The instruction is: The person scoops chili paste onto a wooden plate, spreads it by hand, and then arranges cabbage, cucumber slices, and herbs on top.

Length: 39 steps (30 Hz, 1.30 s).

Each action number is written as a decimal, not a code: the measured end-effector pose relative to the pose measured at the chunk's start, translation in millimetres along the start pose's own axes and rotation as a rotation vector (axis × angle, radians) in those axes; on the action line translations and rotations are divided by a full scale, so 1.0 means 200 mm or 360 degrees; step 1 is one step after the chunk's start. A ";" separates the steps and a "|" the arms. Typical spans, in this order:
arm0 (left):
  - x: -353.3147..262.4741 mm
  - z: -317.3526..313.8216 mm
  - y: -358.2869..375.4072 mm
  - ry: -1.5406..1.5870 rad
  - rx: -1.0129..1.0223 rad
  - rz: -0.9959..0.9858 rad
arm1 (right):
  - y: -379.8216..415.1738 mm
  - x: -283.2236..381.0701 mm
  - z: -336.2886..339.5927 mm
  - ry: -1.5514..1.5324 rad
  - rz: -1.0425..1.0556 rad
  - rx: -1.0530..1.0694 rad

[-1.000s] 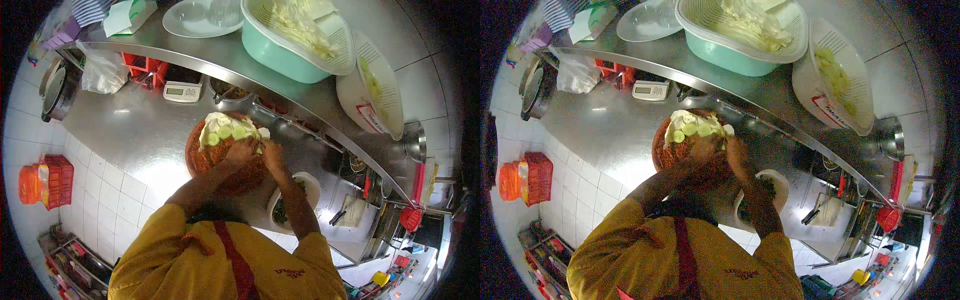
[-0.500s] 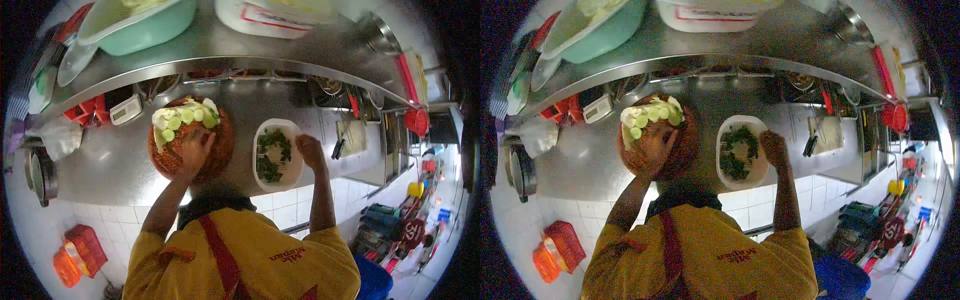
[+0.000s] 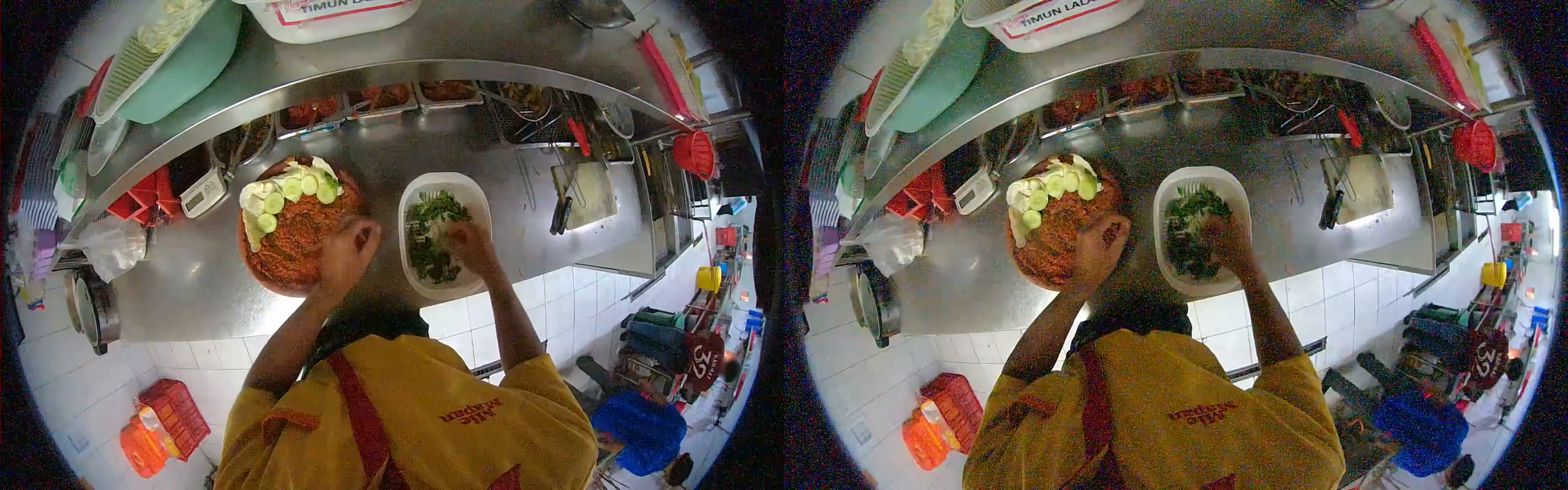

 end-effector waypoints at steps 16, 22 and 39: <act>-0.12 -0.52 0.03 0.0663 0.0645 0.0479 | 0.09 0.23 0.34 -0.0809 -0.0211 -0.0092; -0.11 -0.48 0.09 -0.0021 0.0957 0.0311 | 0.12 0.06 0.12 0.0626 0.0345 0.0168; -0.06 -0.51 0.17 -0.0209 0.0944 0.0107 | -0.21 0.34 0.09 0.0846 0.0526 -0.0465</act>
Point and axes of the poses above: each hand's wrist, its own y-axis away from the middle knuckle, its own z-axis out of the back of the hand, x = y × z, the point moved 8 cm from there along -y, towards the middle knuckle, and after that the axes turned 4 degrees about y, right-handed, at the moved point
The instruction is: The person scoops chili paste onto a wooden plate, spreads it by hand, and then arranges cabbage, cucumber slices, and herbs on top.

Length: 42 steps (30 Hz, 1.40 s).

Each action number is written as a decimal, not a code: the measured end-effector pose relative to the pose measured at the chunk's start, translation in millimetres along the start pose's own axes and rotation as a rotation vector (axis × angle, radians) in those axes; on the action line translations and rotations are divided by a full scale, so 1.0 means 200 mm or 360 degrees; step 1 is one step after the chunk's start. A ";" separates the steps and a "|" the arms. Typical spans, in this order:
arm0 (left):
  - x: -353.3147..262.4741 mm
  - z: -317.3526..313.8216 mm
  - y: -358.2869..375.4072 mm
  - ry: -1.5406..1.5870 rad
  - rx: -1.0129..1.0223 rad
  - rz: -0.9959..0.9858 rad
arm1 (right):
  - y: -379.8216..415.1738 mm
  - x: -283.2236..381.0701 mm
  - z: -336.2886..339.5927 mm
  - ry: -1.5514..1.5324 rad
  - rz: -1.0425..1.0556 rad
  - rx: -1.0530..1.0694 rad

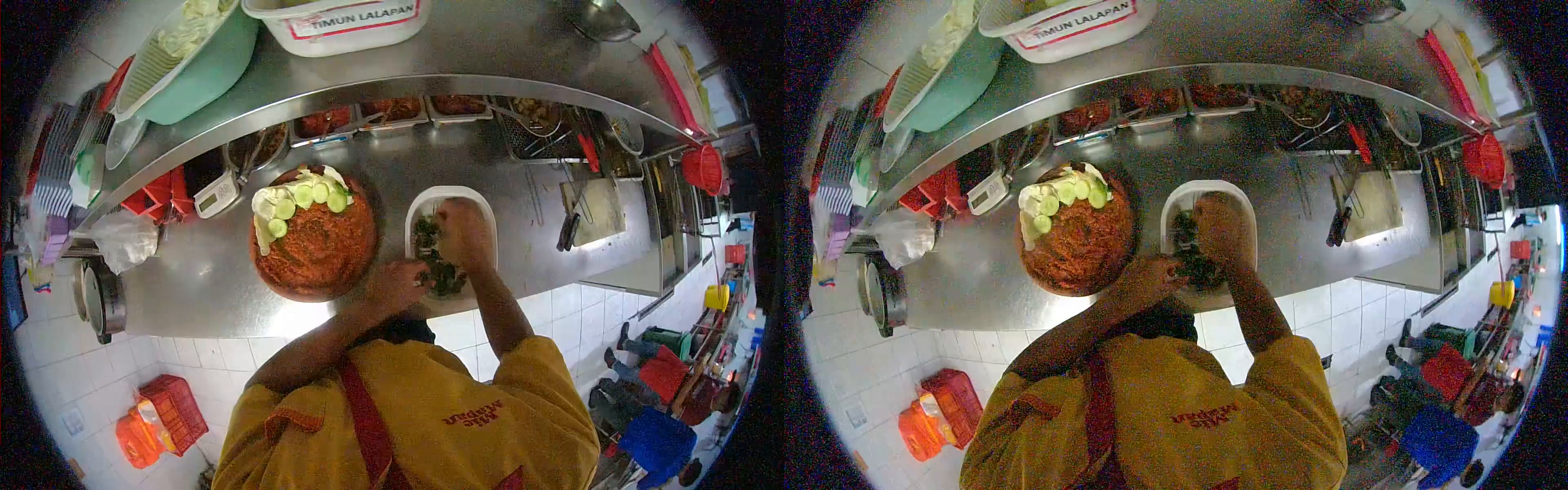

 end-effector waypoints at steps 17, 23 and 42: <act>-0.10 0.33 -0.08 0.0760 -0.0547 -0.0179 | 0.23 0.07 0.03 -0.3241 -0.1348 0.0338; 0.12 0.25 -0.07 0.1859 -0.0289 0.0088 | 0.18 0.06 -0.06 -0.2358 -0.0716 0.0243; 0.81 0.80 0.25 0.1194 -0.1508 -0.0007 | -0.61 0.77 -0.29 -0.1461 -0.0256 0.0486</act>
Point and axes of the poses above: each hand's wrist, its own y-axis away from the middle knuckle, its own z-axis out of the back of the hand, x = y × z, the point moved 8 cm from there along -y, towards the middle knuckle, and after that the axes turned 4 degrees about y, right-handed, at the moved point
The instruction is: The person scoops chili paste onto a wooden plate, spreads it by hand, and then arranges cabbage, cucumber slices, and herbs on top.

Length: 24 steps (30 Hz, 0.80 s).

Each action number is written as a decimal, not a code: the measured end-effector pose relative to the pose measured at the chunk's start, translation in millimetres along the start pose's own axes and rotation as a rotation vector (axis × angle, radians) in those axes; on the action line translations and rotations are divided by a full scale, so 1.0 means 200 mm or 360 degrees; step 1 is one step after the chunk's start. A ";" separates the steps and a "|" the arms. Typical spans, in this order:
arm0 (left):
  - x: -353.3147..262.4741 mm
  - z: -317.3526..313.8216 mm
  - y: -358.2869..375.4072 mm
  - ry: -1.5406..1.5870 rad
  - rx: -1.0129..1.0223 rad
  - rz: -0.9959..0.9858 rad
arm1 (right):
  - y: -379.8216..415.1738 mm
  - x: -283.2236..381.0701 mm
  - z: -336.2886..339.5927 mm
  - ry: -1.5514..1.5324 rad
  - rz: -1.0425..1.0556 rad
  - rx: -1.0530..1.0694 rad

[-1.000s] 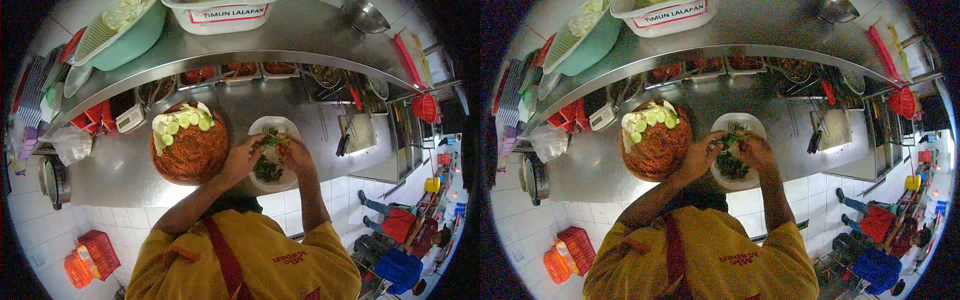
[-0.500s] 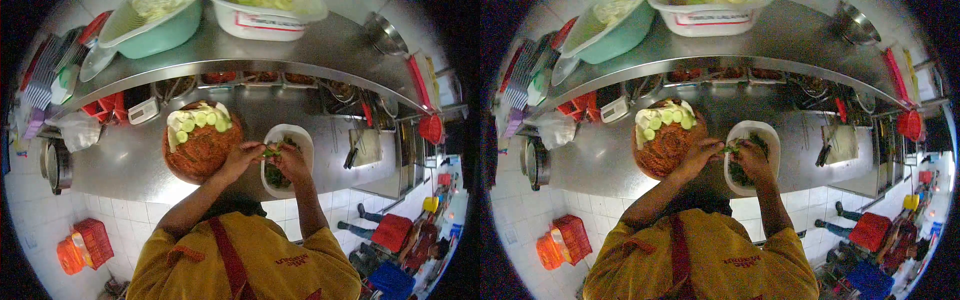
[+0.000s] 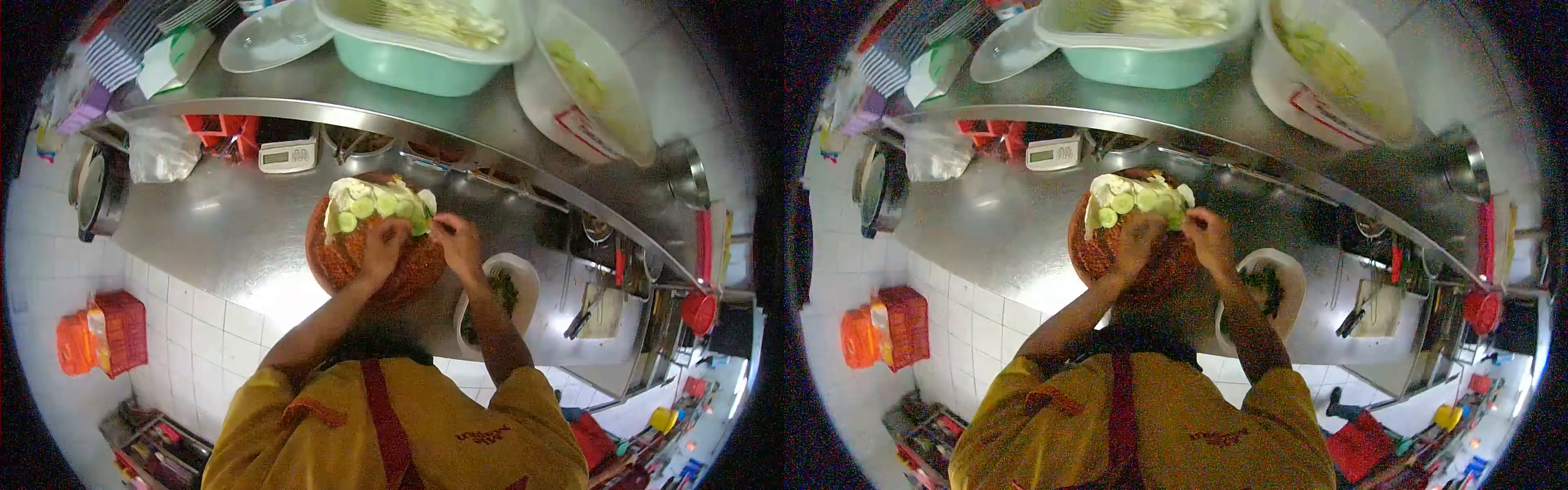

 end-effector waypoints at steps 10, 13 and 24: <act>0.45 0.01 -0.33 -0.1410 0.0334 0.0106 | -0.39 0.10 -0.19 0.1268 0.0381 0.0022; 0.35 0.01 -0.30 -0.1373 0.0275 -0.0041 | -0.39 0.14 -0.21 0.1452 0.0404 0.0065; 0.28 0.07 -0.24 -0.1303 0.0052 -0.0339 | -0.35 0.28 -0.33 0.1712 0.0623 0.0177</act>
Point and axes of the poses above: each hand's wrist, its own y-axis away from the middle knuckle, its own z-axis out of the back of the hand, x = y × z, the point moved 8 cm from there along -y, towards the middle knuckle, and after that the axes turned 4 degrees about y, right-handed, at the moved point
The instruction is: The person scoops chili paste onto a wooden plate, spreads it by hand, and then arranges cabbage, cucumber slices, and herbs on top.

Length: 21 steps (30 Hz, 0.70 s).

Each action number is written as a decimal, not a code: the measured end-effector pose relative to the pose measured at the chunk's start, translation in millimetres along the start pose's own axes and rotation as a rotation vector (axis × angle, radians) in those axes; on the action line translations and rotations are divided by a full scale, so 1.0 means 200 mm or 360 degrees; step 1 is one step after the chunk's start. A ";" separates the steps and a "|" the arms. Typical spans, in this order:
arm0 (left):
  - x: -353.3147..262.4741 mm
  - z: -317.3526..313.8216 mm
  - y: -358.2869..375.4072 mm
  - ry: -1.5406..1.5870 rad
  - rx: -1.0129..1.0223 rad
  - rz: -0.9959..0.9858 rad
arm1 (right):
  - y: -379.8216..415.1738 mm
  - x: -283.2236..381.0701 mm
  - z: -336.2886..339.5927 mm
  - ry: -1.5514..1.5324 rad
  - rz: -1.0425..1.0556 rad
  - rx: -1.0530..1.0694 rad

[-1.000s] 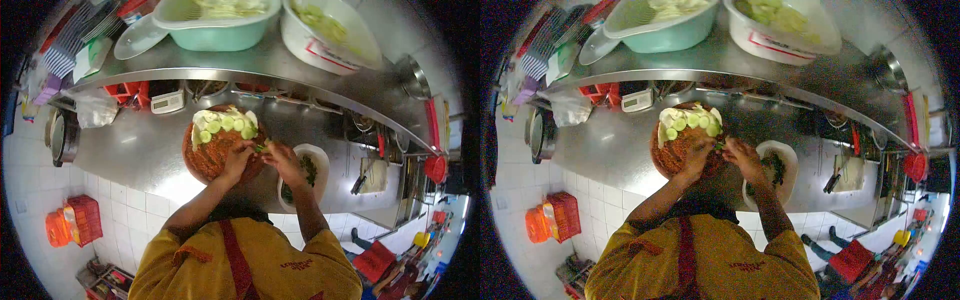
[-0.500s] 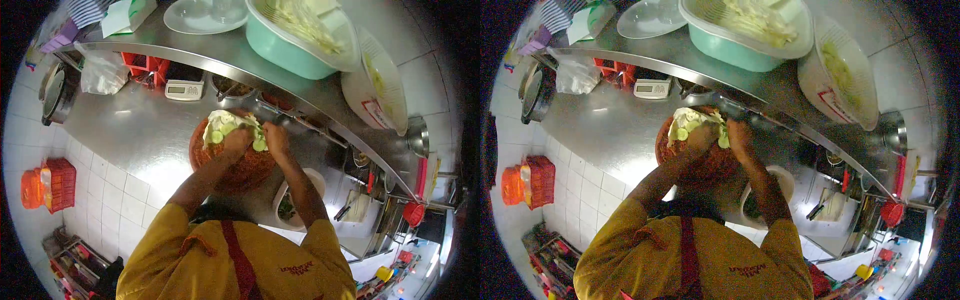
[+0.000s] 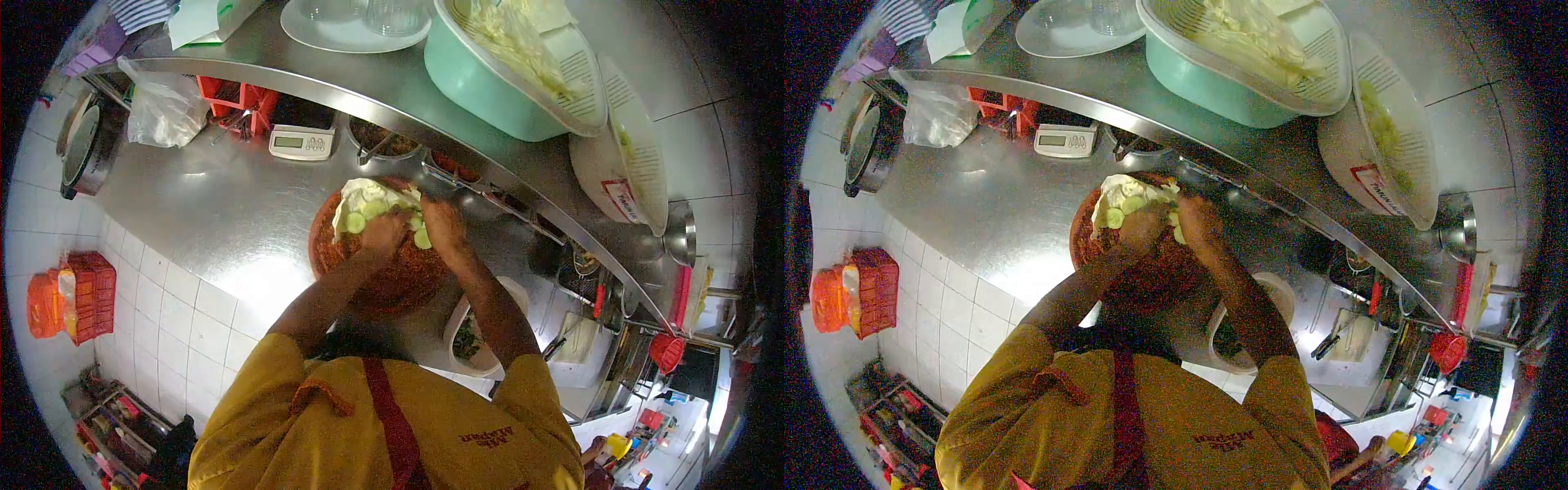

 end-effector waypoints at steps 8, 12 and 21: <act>0.07 -0.12 -0.05 -0.0110 0.0141 0.0101 | 0.00 -0.06 -0.12 -0.0226 0.0064 -0.0135; -0.03 -0.02 -0.07 -0.0055 -0.0102 -0.0038 | 0.04 -0.13 -0.14 -0.0165 -0.0180 -0.0358; 0.11 -0.14 -0.01 -0.0082 0.0284 0.0234 | 0.16 -0.21 -0.06 -0.0739 -0.0437 -0.0060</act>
Point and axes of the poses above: each hand's wrist, its own y-axis away from the middle knuckle, its own z-axis out of the back of the hand, x = y × z, the point moved 8 cm from there along -y, towards the middle knuckle, and after that the axes turned 4 degrees about y, right-handed, at the moved point
